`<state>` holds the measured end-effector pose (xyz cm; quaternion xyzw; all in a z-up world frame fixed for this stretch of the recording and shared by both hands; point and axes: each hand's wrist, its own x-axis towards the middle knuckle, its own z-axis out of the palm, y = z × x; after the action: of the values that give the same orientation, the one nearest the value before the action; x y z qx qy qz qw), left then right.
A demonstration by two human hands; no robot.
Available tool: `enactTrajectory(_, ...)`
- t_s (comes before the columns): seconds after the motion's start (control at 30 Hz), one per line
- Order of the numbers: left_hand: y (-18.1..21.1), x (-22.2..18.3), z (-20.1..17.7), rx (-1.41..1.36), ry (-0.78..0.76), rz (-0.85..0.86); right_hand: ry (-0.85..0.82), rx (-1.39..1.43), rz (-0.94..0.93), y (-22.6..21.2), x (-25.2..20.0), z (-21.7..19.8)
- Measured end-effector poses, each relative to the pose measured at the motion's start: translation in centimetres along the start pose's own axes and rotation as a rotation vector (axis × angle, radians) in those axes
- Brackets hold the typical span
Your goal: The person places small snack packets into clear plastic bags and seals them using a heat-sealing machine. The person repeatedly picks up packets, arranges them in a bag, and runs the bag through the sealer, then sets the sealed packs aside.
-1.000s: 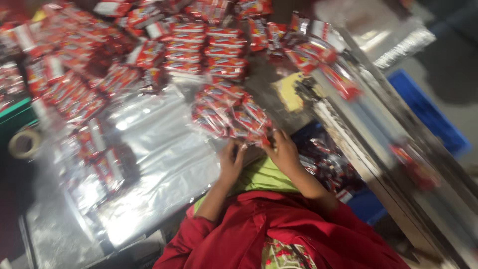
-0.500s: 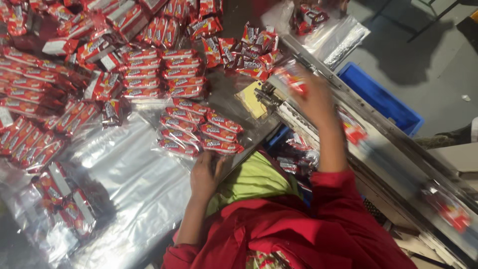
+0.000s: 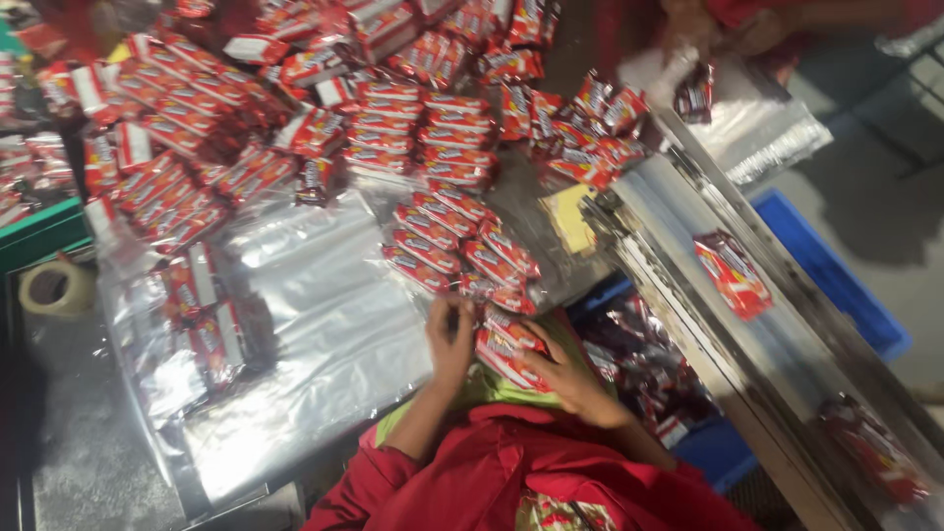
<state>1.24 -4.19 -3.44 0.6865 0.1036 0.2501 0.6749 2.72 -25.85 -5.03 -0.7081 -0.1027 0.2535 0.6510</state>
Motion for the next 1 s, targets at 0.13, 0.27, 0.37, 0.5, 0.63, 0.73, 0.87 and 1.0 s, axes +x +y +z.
enactTrajectory(0.13,2.9,-1.6,-0.1,0.29,-0.035,0.494,0.172,-0.644,-0.268,-0.3,5.4,3.0)
enactTrajectory(0.27,4.3,-0.8,-0.9,0.375,0.034,0.395,0.488,-0.703,-0.535,-2.3,7.8,3.4)
enactTrajectory(0.37,3.8,0.8,-2.9,0.271,0.166,0.204,0.287,-0.615,-0.69,-3.0,5.7,4.1)
enactTrajectory(0.5,2.5,0.7,-5.0,0.375,0.069,0.253,0.143,-0.784,-0.678,-3.4,3.5,4.8)
enactTrajectory(0.63,2.2,-0.5,-2.8,0.488,-0.344,0.349,0.188,-0.711,-0.564,-4.7,7.1,5.1)
enactTrajectory(0.73,3.0,-1.4,-3.3,0.453,-0.333,0.578,0.157,-0.727,-0.5,-5.8,7.5,5.1)
enactTrajectory(0.87,3.8,0.6,-10.6,0.564,-0.018,0.609,0.434,-0.719,-0.785,-7.7,7.2,6.2)
enactTrajectory(1.0,4.2,-1.2,-16.1,0.943,-0.163,0.429,0.03,-1.21,-1.018,-8.3,11.0,8.2)
